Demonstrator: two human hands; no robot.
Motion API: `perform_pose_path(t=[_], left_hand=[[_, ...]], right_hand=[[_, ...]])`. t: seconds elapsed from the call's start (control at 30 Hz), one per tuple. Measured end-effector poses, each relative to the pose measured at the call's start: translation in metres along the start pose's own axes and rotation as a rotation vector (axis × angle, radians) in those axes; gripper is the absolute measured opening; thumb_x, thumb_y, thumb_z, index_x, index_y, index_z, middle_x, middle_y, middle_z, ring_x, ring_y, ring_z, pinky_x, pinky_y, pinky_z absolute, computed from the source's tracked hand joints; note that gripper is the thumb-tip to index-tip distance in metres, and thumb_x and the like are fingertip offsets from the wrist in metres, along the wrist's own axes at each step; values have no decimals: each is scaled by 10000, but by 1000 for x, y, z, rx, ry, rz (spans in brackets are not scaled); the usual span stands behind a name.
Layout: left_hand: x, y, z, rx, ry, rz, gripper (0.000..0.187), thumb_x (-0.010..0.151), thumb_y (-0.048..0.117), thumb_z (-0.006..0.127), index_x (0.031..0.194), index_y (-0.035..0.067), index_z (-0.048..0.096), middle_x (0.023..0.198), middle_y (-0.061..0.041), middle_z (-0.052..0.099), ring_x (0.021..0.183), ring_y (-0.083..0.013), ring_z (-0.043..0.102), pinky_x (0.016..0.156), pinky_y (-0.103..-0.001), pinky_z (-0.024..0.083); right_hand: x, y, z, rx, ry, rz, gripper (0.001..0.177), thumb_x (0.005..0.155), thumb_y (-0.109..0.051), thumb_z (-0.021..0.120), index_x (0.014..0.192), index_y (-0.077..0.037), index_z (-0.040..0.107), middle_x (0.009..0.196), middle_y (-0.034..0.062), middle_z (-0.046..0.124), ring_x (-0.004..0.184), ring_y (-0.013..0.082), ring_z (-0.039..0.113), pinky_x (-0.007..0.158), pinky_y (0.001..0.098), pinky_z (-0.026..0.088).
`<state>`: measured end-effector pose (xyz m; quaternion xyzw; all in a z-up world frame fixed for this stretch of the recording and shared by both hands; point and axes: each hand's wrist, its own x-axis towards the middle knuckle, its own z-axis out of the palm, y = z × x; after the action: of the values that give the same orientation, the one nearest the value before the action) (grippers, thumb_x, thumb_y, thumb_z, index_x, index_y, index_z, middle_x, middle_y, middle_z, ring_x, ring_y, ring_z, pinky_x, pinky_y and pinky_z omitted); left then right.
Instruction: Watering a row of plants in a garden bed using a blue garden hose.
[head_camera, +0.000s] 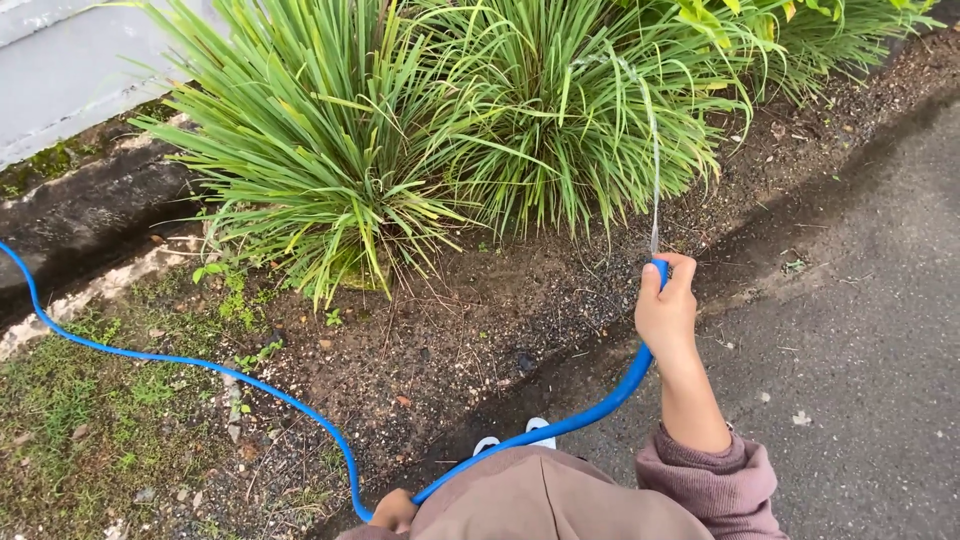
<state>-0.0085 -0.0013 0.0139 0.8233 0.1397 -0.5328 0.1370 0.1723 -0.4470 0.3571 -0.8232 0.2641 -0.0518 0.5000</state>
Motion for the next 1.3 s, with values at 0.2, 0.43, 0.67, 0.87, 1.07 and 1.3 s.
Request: perform_pose_path(t=[0.2,0.43,0.67,0.87,1.07,1.3], left_hand=[[1,2,-4,38,-2,1,224,762,265,571,834,174,762,895,-52,748,869,-229,701,780,-367,529],[1,2,-5,32,23,17,235,745,260,577,829,142,762,890,-71,756,863,-243,712,772,-373,536],[1,5,-10,30,-3,-6,226,767,305,595,844,181,769,912,-39,753,891,-214,711,797,-351,537],[2,7,-12,35,-30,-33,200,774,303,591,830,197,752,898,-20,741,873,-199,698,783,-343,533],[6,7,-13,35,-62,-38,138,769,266,590,760,204,712,805,-10,686,782,-181,648,724,-337,504],[8,7,-11,61,-67,-36,235,795,285,575,883,205,778,944,-9,749,905,-186,706,830,-334,555]], right_hand=[[-1,3,-1,-4,-3,9,239,1112,-277,391,1301,-131,382,814,150,553,586,239,461,544,440,365],[-4,0,-3,-4,15,61,250,1105,-284,394,1307,-136,395,851,168,570,607,254,484,560,450,389],[-6,3,-1,-18,6,72,230,1103,-290,394,1283,-147,401,772,122,541,572,234,462,545,434,377],[-10,13,-1,-12,-7,3,242,1101,-287,401,1290,-137,391,690,93,484,521,219,410,507,417,325],[-13,23,5,-15,-36,-7,252,1098,-289,392,1300,-138,384,656,62,453,487,196,373,486,393,304],[-19,25,7,-56,-43,-5,261,1094,-298,400,1310,-151,391,664,87,507,495,228,424,504,415,336]])
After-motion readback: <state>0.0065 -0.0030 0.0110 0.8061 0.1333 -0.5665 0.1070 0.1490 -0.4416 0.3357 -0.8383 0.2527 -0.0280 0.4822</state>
